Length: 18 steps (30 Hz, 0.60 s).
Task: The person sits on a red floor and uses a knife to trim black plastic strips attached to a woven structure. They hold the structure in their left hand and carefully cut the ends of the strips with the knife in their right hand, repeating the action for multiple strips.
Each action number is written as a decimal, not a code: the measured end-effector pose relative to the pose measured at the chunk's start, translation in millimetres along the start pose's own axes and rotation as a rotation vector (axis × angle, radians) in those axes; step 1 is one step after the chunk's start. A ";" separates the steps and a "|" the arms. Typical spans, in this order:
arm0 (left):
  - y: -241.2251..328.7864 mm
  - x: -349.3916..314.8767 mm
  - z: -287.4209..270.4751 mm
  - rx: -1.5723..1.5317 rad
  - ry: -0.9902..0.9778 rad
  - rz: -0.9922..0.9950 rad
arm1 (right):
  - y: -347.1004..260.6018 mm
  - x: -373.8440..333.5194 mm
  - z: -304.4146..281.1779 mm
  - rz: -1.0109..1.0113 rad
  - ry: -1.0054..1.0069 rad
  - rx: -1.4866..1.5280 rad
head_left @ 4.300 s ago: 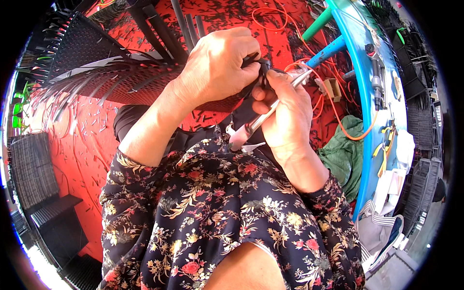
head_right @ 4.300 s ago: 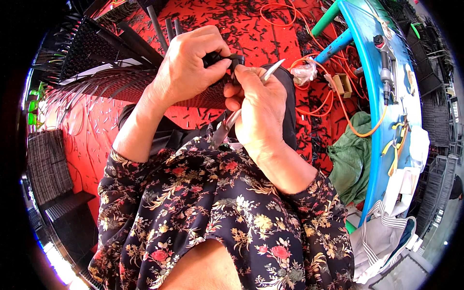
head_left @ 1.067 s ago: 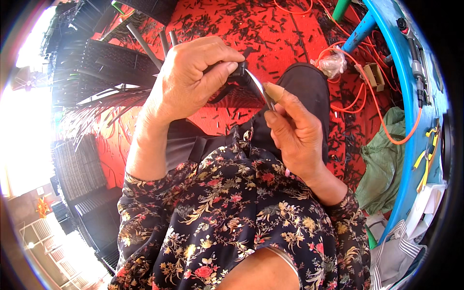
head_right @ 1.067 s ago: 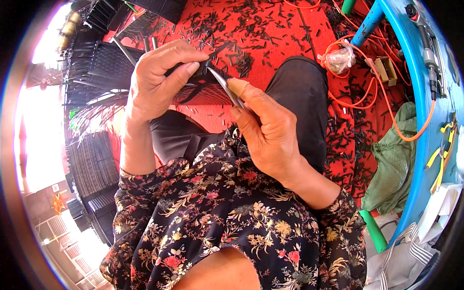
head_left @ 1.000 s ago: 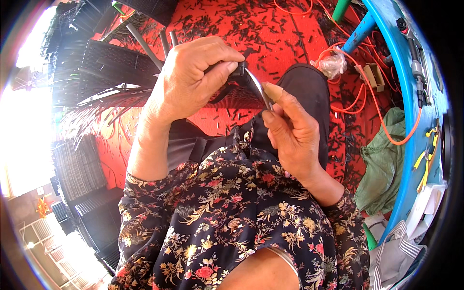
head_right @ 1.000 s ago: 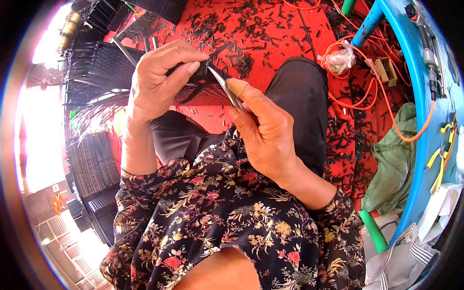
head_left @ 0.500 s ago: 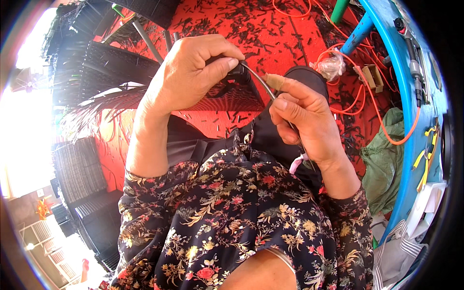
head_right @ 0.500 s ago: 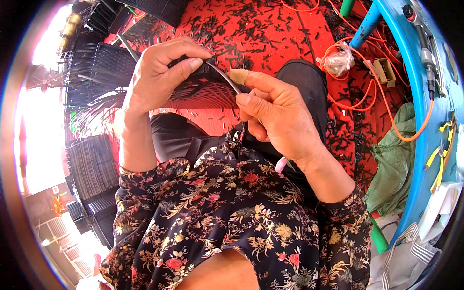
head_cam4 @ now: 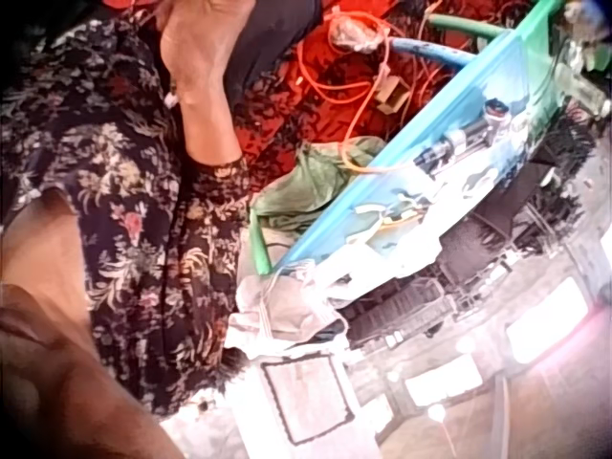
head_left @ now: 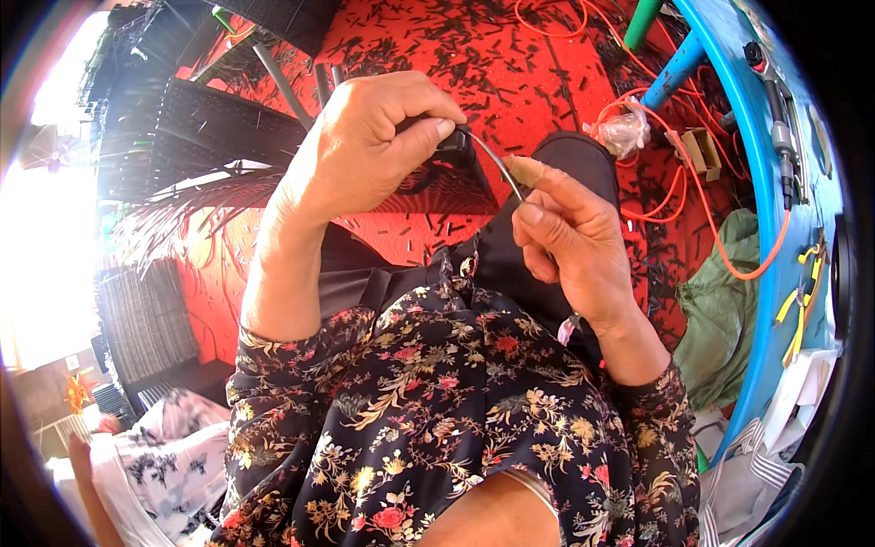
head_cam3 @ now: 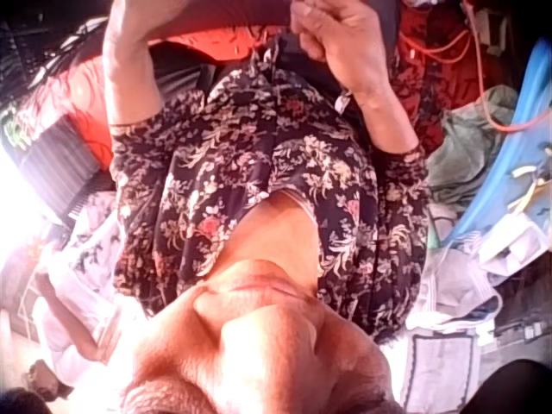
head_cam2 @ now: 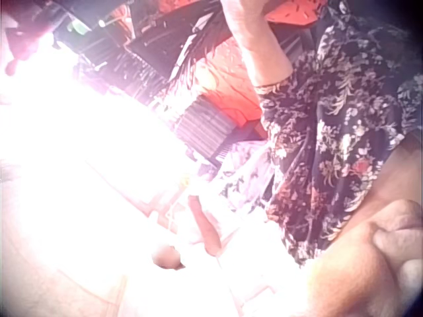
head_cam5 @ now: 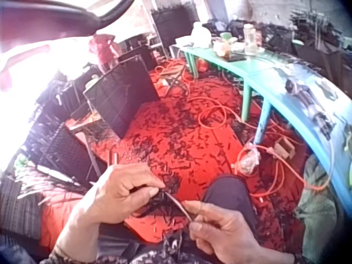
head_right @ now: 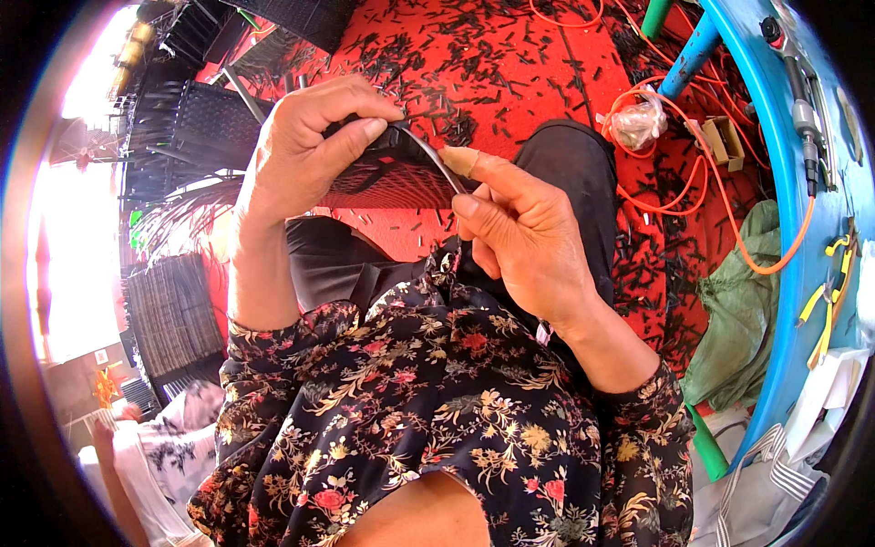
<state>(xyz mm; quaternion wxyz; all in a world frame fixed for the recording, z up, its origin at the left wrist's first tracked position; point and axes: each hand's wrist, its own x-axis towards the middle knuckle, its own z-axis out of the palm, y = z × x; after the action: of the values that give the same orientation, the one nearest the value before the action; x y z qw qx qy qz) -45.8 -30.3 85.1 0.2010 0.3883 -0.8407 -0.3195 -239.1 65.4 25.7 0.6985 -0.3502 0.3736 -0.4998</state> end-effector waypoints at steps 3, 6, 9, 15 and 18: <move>-1.2 -1.3 1.9 -0.009 0.024 0.014 | -5.4 -0.7 0.7 -0.023 0.010 -0.143; -2.5 -2.1 3.7 -0.022 0.046 0.035 | -17.0 -0.1 -3.7 0.002 -0.036 -0.227; -1.7 -0.5 4.8 0.000 0.040 0.048 | -28.3 1.8 -5.2 -0.089 -0.037 -0.457; -0.9 -3.3 5.6 -0.004 0.060 0.056 | -56.5 8.6 -6.2 -0.186 -0.134 -0.833; -1.1 -4.2 6.5 0.006 0.067 0.084 | -67.2 14.1 -9.4 -0.261 -0.204 -1.016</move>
<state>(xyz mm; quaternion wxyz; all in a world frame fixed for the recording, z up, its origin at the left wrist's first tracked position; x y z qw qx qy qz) -46.4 -25.0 79.3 0.2413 0.3637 -0.8499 -0.2951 -273.5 33.6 76.8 0.4057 -0.7346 0.4520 -0.3024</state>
